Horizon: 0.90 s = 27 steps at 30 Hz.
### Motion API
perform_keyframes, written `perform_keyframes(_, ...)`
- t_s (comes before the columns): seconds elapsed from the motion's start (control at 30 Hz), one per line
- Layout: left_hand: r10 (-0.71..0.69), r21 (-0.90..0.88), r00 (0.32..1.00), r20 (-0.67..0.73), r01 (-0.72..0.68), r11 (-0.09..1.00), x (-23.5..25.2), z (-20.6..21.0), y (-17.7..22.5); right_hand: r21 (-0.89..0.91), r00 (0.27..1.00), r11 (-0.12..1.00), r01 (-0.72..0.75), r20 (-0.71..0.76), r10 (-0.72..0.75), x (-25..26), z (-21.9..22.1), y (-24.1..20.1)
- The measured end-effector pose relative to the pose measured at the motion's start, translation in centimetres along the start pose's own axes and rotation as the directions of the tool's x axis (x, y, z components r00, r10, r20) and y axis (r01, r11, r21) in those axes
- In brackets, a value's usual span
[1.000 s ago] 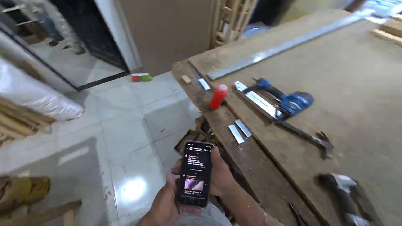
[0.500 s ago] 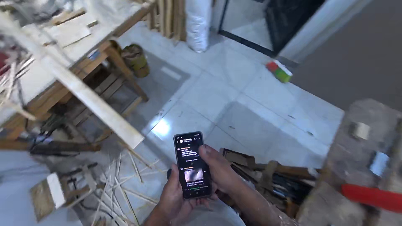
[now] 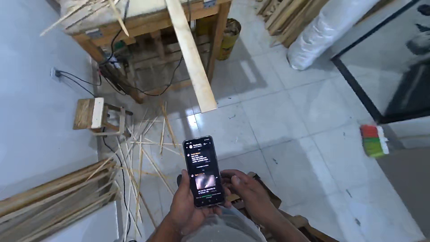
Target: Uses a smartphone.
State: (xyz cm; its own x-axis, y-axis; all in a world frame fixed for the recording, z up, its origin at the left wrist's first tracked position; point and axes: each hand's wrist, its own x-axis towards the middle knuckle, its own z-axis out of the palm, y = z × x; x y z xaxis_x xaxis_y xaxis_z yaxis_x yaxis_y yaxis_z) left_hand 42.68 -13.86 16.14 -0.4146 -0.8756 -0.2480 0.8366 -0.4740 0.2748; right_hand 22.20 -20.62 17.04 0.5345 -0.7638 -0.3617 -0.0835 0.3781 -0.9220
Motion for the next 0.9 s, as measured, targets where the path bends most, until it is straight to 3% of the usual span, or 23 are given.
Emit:
perform_keyframes(0.13,0.051,0.018,0.998,-0.033,-0.051,0.999,-3.4,0.0,-1.4,0.005,0.994,0.996,0.084,0.069,-0.084,-1.9,3.5,-1.0)
perform_keyframes(0.37,0.128,-0.028,0.990,-0.061,-0.130,0.991,-7.9,0.9,-4.8,-0.064,0.981,0.992,-0.108,0.157,0.116,-4.1,6.9,-2.5)
perform_keyframes(0.9,0.206,0.045,0.978,0.042,-0.208,0.977,-10.6,2.0,-8.7,-0.068,0.983,0.998,-0.016,0.181,0.028,-9.4,7.0,-1.3)
